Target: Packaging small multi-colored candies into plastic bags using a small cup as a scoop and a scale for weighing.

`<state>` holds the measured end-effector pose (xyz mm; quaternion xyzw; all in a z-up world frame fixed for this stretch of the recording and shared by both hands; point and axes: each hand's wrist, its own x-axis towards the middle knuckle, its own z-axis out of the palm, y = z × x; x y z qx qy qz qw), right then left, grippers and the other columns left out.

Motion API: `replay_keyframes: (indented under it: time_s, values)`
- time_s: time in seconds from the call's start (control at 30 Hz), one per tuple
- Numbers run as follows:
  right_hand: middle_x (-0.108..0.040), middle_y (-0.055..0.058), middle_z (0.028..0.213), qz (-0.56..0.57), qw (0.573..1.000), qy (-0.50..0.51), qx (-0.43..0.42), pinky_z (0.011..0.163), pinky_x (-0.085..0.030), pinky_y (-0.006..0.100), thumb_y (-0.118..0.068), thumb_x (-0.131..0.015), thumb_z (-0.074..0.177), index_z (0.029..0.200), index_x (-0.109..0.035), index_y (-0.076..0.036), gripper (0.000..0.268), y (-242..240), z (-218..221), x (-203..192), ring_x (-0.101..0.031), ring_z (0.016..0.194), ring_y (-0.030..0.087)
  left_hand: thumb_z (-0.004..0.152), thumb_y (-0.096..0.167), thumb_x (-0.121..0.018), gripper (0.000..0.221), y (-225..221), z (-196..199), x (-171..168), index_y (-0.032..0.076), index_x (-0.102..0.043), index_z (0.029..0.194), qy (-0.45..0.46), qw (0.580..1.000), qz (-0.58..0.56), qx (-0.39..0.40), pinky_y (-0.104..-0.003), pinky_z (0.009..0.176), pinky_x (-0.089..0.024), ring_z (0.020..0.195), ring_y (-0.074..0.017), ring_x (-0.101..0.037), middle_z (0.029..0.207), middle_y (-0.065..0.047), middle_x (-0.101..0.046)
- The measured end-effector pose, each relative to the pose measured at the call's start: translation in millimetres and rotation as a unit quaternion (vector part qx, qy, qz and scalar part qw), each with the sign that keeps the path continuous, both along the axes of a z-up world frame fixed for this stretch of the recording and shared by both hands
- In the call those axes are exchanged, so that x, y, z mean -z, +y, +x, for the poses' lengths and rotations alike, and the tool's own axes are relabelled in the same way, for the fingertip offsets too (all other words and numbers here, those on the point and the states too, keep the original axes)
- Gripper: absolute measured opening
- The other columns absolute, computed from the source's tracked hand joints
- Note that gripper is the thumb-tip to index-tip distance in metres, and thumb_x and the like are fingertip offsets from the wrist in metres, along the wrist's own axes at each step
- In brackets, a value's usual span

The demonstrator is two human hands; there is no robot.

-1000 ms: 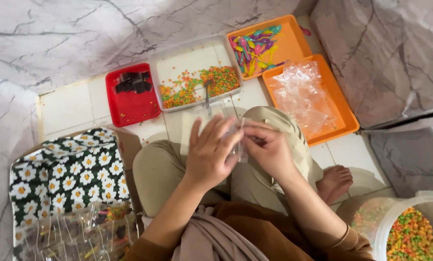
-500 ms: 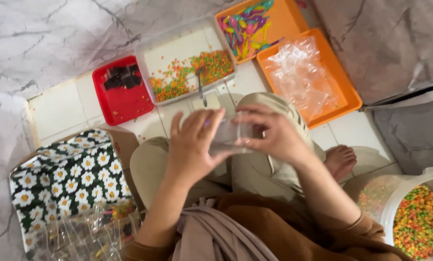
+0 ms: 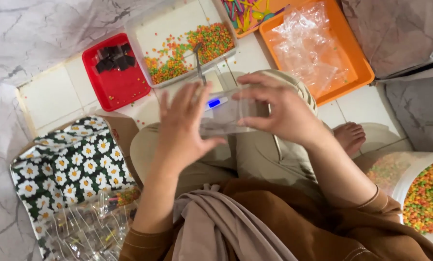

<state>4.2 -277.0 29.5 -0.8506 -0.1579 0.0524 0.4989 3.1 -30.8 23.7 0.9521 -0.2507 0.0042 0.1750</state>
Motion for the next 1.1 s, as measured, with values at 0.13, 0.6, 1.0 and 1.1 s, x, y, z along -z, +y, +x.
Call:
replay_keyframes:
  time_s: [0.13,0.6,1.0,1.1]
  values:
    - [-0.066,0.02,0.133,0.016,0.999,-0.031,-0.03,0.076,-0.061,0.046,-0.023,-0.085,0.082,0.121,-0.073,-0.014,0.042,14.0,13.0,2.9,-0.073,0.091,0.04,0.055,0.037,-0.101,0.122,-17.4,16.0,18.2,0.011,-0.04,0.157,-0.043,0.99,-0.109,0.08,-0.064,0.115,-0.032,0.133,-0.0358,-0.055,0.141,-0.015,-0.058]
    - [-0.073,0.016,0.115,-0.04,0.979,0.147,0.137,0.08,-0.058,0.039,-0.019,-0.077,0.097,0.119,-0.076,-0.014,0.022,-91.3,206.1,210.0,-0.07,0.094,0.028,0.078,0.044,-0.091,0.038,-27.6,173.8,161.1,0.025,-0.073,0.106,-0.044,0.958,-0.252,-0.128,-0.031,0.081,-0.059,0.085,-0.0173,-0.075,0.091,0.007,-0.076]
    - [-0.074,0.005,0.088,-0.504,0.844,-0.011,0.183,0.072,-0.048,0.048,-0.03,-0.073,0.092,0.096,-0.08,-0.017,0.015,-79.0,380.0,416.2,-0.064,0.077,0.029,0.08,0.024,-0.089,0.069,-51.8,262.1,176.3,0.008,-0.055,0.138,0.095,0.965,-0.196,-0.144,-0.036,0.09,-0.053,0.106,-0.0249,-0.068,0.119,-0.01,-0.069]
    - [-0.075,0.009,0.088,-0.551,0.812,0.076,0.177,0.078,-0.045,0.048,-0.045,-0.07,0.092,0.096,-0.079,-0.014,0.033,-79.9,390.9,431.3,-0.066,0.083,0.03,0.074,0.02,-0.092,0.075,-56.8,267.5,184.6,0.007,-0.055,0.138,0.088,0.964,-0.212,-0.135,-0.037,0.092,-0.053,0.107,-0.0264,-0.069,0.122,-0.01,-0.069]
